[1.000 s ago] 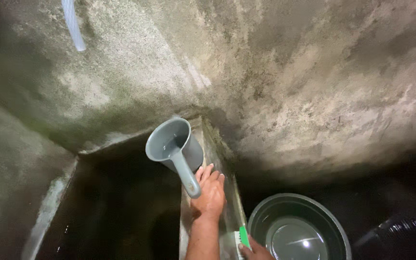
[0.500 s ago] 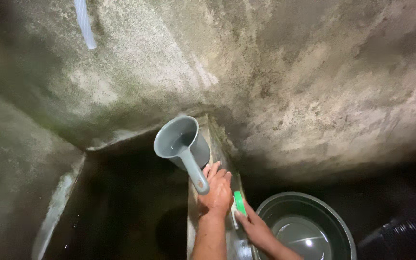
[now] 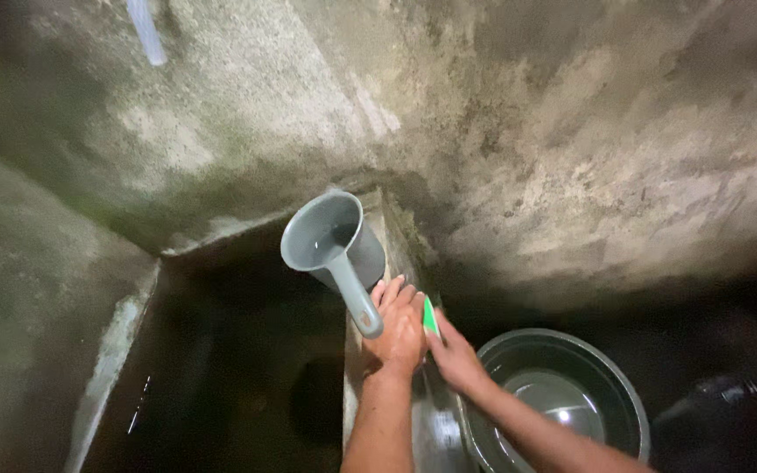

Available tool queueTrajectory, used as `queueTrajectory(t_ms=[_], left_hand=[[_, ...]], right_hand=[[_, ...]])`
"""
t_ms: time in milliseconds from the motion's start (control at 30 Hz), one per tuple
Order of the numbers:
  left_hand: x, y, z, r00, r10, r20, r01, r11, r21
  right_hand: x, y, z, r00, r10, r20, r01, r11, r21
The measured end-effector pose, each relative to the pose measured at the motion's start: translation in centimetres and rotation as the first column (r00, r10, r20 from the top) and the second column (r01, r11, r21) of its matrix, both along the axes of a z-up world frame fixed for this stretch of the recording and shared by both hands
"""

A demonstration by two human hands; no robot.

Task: The person scrubs a concrete ledge with a green and white brush while repeatedly pouring water from a gray plastic jug to rinse the area. The person also uses their hand to wipe the ledge during the process.

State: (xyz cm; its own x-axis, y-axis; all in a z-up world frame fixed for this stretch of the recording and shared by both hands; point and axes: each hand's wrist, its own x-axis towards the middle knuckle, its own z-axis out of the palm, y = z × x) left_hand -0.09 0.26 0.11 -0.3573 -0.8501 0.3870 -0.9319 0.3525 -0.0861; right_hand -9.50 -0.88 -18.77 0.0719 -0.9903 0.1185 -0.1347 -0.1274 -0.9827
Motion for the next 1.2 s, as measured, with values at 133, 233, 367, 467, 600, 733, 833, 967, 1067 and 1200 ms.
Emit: queueTrajectory(t_ms=[133,233,367,467,600,733,833,967,1067,1200], left_hand=[[-0.1,0.3,0.2,0.998,0.053,0.025,-0.055,0.997,0.058],[-0.1,0.1,0.1,0.999,0.04,0.022,-0.041,0.998,0.043],[0.5,0.0,-0.8,0.997,0.006,0.08,-0.007,1.0,0.006],[0.8,-0.4,-1.6,1.0,0.0,-0.006,0.0,1.0,-0.001],[0.8,-0.6,-1.7,0.999,0.036,-0.031,-0.035,0.999,0.028],[0.3,0.1,-0.8,1.0,0.028,0.006,-0.028,1.0,0.001],[-0.1,0.5,0.0,0.999,0.012,-0.032,-0.012,1.0,-0.013],[-0.1,0.4,0.0,0.999,0.034,-0.02,-0.033,0.999,0.018],[0.3,0.1,-0.8,0.999,0.007,-0.043,-0.008,1.0,-0.012],[0.6,-0.2,-1.5,0.999,0.037,-0.011,-0.038,0.999,-0.03]], right_hand=[[0.4,-1.2,1.4,0.984,0.032,0.175,-0.04,0.998,0.041],[-0.2,1.7,-1.7,0.994,0.054,0.095,-0.06,0.996,0.069],[-1.5,8.4,-8.8,0.968,0.25,-0.035,-0.208,0.867,0.453],[-1.5,10.1,-12.3,0.948,0.282,-0.144,-0.168,0.833,0.528],[-0.8,6.5,-10.2,0.968,0.232,-0.094,-0.164,0.871,0.463],[-0.3,0.1,-2.7,0.977,0.136,0.166,-0.143,0.989,0.034],[-0.2,-2.3,1.4,0.991,0.043,0.129,-0.052,0.996,0.072],[0.6,-0.7,0.3,0.986,0.011,0.167,-0.02,0.998,0.052],[0.6,3.1,-4.2,0.998,-0.01,0.068,-0.008,0.968,0.25],[-0.4,7.8,-9.0,0.992,0.129,-0.01,-0.108,0.874,0.475]])
